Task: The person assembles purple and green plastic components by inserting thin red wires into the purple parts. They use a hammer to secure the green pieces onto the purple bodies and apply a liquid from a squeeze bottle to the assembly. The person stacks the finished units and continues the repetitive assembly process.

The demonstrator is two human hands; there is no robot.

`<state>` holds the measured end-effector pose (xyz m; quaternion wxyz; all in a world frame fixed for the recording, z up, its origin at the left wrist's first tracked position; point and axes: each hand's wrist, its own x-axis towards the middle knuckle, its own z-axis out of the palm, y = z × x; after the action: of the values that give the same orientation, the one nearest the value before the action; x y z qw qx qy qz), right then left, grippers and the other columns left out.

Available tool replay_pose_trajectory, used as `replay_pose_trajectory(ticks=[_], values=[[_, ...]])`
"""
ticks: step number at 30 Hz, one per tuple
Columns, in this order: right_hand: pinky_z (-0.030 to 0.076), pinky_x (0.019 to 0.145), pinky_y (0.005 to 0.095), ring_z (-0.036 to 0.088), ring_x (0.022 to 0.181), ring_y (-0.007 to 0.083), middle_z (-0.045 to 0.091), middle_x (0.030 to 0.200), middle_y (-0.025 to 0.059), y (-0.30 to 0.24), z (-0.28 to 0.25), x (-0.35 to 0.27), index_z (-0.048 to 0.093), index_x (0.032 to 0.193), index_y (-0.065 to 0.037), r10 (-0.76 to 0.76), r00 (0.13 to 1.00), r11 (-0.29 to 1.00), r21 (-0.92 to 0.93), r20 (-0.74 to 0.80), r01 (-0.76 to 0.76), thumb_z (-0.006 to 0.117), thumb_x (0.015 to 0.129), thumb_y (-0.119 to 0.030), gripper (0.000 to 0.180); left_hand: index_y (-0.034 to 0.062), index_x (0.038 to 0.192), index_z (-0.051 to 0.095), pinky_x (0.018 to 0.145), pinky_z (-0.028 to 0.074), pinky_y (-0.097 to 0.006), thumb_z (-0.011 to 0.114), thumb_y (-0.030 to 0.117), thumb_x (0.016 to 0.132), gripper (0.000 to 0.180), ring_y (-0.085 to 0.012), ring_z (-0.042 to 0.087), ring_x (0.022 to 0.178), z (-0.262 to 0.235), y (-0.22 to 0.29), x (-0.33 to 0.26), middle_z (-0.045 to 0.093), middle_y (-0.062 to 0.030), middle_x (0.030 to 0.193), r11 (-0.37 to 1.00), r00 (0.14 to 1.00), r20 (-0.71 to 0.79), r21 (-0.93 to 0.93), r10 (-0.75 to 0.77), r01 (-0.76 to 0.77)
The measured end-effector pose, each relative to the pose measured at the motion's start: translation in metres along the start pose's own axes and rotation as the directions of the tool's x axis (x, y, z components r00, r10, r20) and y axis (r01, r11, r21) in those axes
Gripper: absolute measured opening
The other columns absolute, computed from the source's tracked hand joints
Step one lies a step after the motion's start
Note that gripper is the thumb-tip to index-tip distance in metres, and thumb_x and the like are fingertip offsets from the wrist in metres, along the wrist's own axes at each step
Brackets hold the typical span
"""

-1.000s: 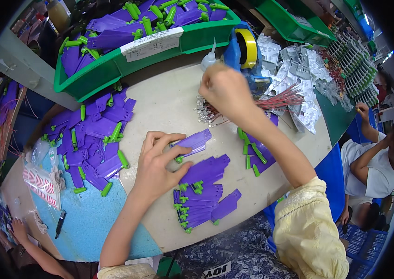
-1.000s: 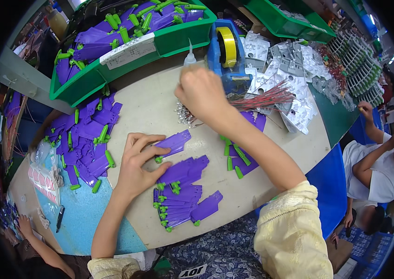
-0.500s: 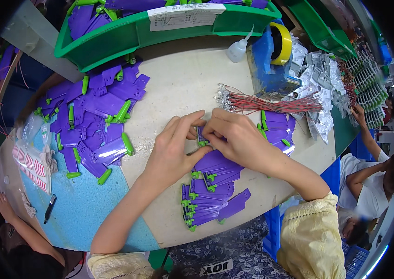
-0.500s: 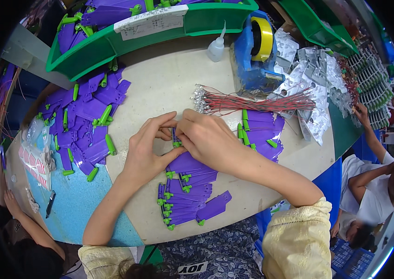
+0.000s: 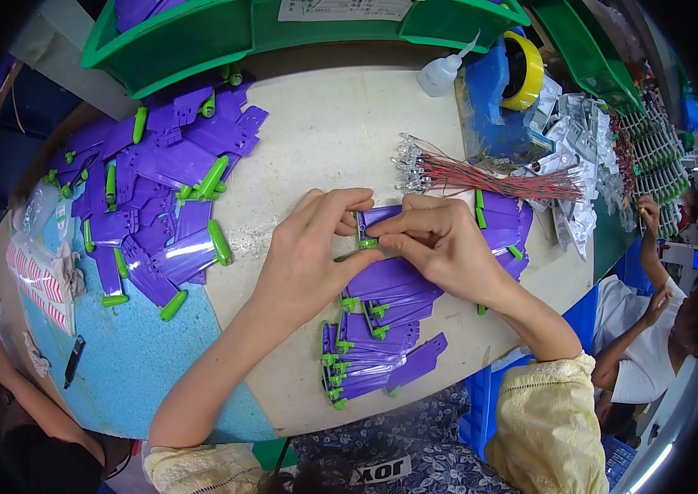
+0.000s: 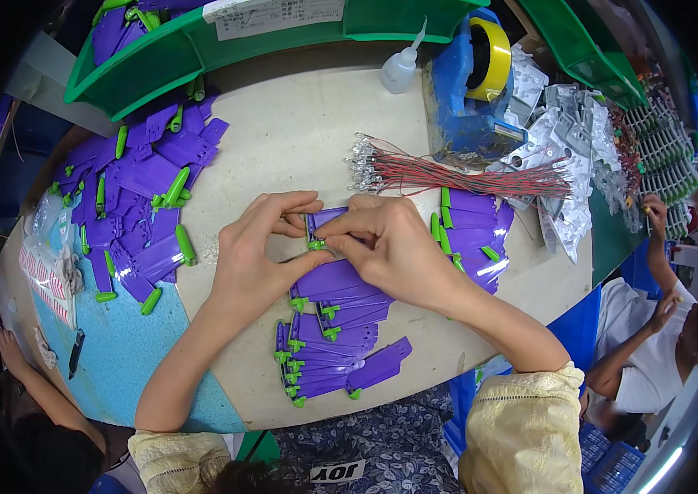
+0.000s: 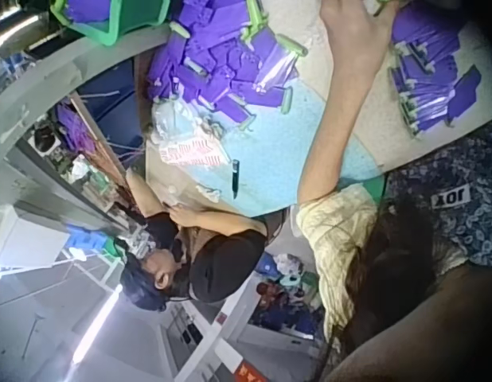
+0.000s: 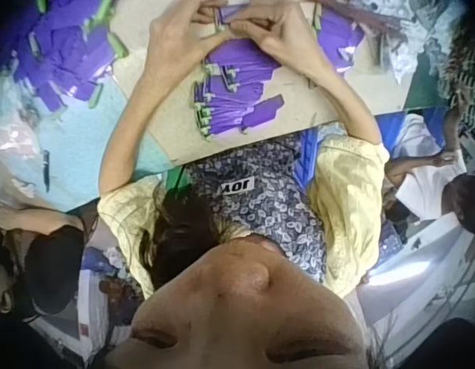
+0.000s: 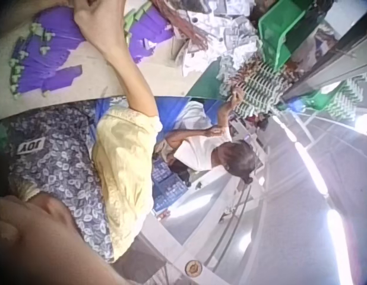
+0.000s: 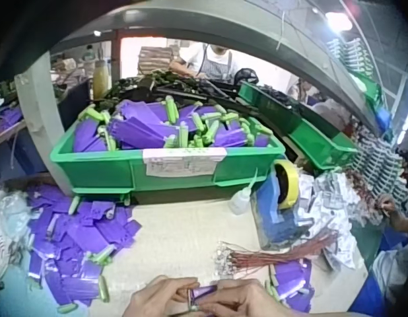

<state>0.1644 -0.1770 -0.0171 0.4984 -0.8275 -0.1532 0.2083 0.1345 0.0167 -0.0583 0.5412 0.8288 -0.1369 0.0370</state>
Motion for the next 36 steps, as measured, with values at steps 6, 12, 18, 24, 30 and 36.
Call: replay_pose_trajectory(ticks=[6, 12, 18, 24, 30, 36], values=[[0.041, 0.053, 0.0342, 0.053, 0.057, 0.0186, 0.057, 0.071, 0.0105, -0.009, -0.003, 0.008, 0.077, 0.097, -0.001, -0.328, 0.938, 0.856, -0.384, 0.112, 0.345, 0.068, 0.082, 0.001, 0.018, 0.0025, 0.111, 0.066, 0.073, 0.056, -0.03, 0.089, 0.006, 0.063, 0.053, -0.0188, 0.065, 0.082, 0.002, 0.002, 0.001, 0.068, -0.0095, 0.099, 0.999, 0.999, -0.025, 0.034, 0.021, -0.021], [0.043, 0.056, 0.033, 0.054, 0.058, 0.0195, 0.061, 0.071, 0.0113, 0.005, -0.016, 0.017, 0.073, 0.085, 0.002, -0.123, 0.985, 0.968, -0.235, -0.125, 0.091, 0.068, 0.079, 0.0, 0.008, 0.0023, 0.099, 0.067, 0.064, 0.051, -0.03, 0.089, 0.007, 0.061, 0.044, -0.019, 0.06, 0.075, 0.006, 0.005, 0.0, 0.062, -0.0074, 0.089, 0.987, 0.997, -0.042, 0.149, 0.057, -0.051], [0.048, 0.058, 0.0378, 0.063, 0.059, 0.0259, 0.066, 0.07, 0.0179, 0.01, -0.003, 0.011, 0.07, 0.084, 0.005, -0.132, 0.938, 0.969, -0.242, -0.321, 0.054, 0.068, 0.08, 0.001, 0.006, 0.0021, 0.081, 0.064, 0.063, 0.05, -0.032, 0.09, 0.016, 0.059, 0.037, -0.0218, 0.058, 0.076, 0.003, -0.001, 0.005, 0.061, -0.0065, 0.085, 0.888, 0.938, -0.012, 0.326, 0.347, -0.324], [0.048, 0.057, 0.035, 0.063, 0.057, 0.0201, 0.066, 0.065, 0.0154, -0.01, -0.015, 0.008, 0.07, 0.084, 0.005, 0.008, 0.971, 0.961, -0.265, -0.238, -0.073, 0.069, 0.079, 0.001, 0.006, 0.0029, 0.072, 0.063, 0.062, 0.048, -0.034, 0.091, 0.018, 0.058, 0.035, -0.0239, 0.058, 0.076, 0.001, 0.001, 0.008, 0.06, -0.0063, 0.08, 0.889, 0.943, -0.005, 0.335, 0.334, -0.313], [0.049, 0.06, 0.0304, 0.061, 0.058, 0.0137, 0.065, 0.064, 0.0127, -0.026, -0.034, 0.004, 0.071, 0.082, 0.005, 0.044, 0.991, 0.997, -0.076, 0.126, -0.034, 0.07, 0.078, 0.002, 0.005, 0.0025, 0.072, 0.061, 0.062, 0.047, -0.034, 0.091, 0.016, 0.058, 0.035, -0.0239, 0.057, 0.076, 0.0, 0.003, 0.008, 0.059, -0.0074, 0.078, 0.91, 0.952, -0.01, 0.297, 0.305, -0.288], [0.036, 0.051, 0.0255, 0.044, 0.057, 0.0038, 0.054, 0.061, -0.0022, -0.008, -0.033, 0.021, 0.069, 0.079, 0.004, -0.011, 0.996, 0.958, -0.286, -0.092, -0.016, 0.071, 0.079, 0.0, 0.004, 0.0025, 0.072, 0.064, 0.06, 0.047, -0.033, 0.09, 0.015, 0.058, 0.032, -0.0231, 0.057, 0.077, 0.002, 0.004, 0.009, 0.058, -0.0066, 0.079, 0.917, 0.959, -0.017, 0.299, 0.282, -0.265]])
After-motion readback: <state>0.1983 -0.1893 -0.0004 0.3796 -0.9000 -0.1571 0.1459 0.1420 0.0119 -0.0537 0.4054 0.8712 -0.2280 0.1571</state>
